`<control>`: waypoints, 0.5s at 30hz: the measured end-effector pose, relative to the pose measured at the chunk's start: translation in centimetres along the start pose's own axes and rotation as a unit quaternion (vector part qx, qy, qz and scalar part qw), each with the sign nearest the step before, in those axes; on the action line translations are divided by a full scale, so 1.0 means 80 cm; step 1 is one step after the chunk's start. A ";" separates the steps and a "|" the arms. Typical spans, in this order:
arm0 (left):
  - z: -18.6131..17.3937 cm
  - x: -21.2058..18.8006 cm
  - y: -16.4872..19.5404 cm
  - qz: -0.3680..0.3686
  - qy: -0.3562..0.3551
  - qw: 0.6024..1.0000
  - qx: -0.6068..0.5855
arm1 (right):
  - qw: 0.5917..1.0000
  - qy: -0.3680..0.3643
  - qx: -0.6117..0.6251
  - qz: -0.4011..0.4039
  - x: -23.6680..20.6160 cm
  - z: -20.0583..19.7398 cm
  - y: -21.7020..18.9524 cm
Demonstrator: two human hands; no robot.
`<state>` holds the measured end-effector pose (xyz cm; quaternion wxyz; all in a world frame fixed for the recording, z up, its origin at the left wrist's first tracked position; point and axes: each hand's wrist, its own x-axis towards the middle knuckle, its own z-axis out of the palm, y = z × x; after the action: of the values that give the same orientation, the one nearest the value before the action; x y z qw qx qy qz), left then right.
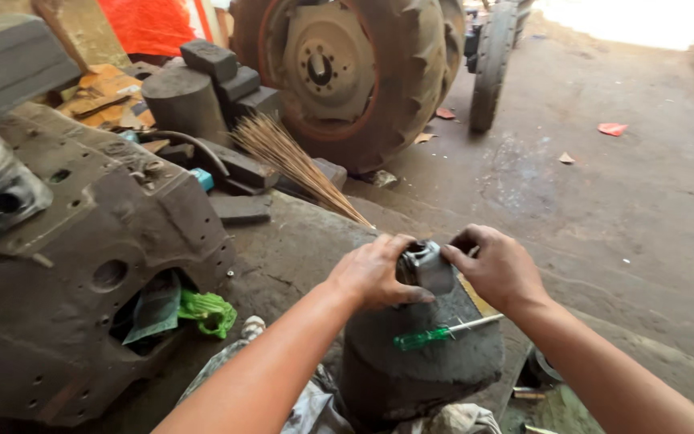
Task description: The person holds a cylindrical metal part on a workbench and repeatedly rubs its surface with a small metal tool. They rotate the part to access different areas and continue the rubbing motion throughout the clip.
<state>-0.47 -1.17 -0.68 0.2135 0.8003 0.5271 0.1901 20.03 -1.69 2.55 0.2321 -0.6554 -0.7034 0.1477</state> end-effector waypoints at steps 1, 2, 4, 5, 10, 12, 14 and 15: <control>0.000 0.000 0.000 -0.002 -0.003 1.000 0.006 | 1.000 -0.001 0.003 -0.018 -0.001 0.000 -0.001; 0.000 0.000 0.000 -0.001 -0.005 1.000 0.012 | 0.999 0.000 0.005 -0.036 -0.001 0.000 -0.001; -0.001 0.001 0.001 -0.003 -0.008 1.000 0.017 | 0.999 0.004 0.010 -0.045 -0.001 0.001 0.000; -0.002 0.001 0.002 -0.004 -0.008 1.000 0.013 | 0.999 0.009 0.009 -0.038 -0.001 0.001 0.000; -0.004 0.001 0.009 -0.024 -0.025 0.999 0.019 | 0.999 0.003 -0.002 -0.037 0.002 -0.003 0.001; -0.005 0.001 0.010 -0.035 -0.039 0.998 0.021 | 0.999 0.011 -0.015 -0.051 0.002 -0.006 0.000; -0.004 0.001 0.009 -0.015 -0.024 1.000 0.008 | 1.000 -0.014 -0.005 0.009 0.002 -0.009 0.001; -0.003 0.002 0.008 -0.006 -0.013 1.000 0.004 | 0.999 -0.025 0.002 0.034 0.002 -0.010 0.001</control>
<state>-0.06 -1.25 -0.09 0.2180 0.8001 0.5303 0.1764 20.53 -1.61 3.22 0.2104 -0.6749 -0.6857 0.1731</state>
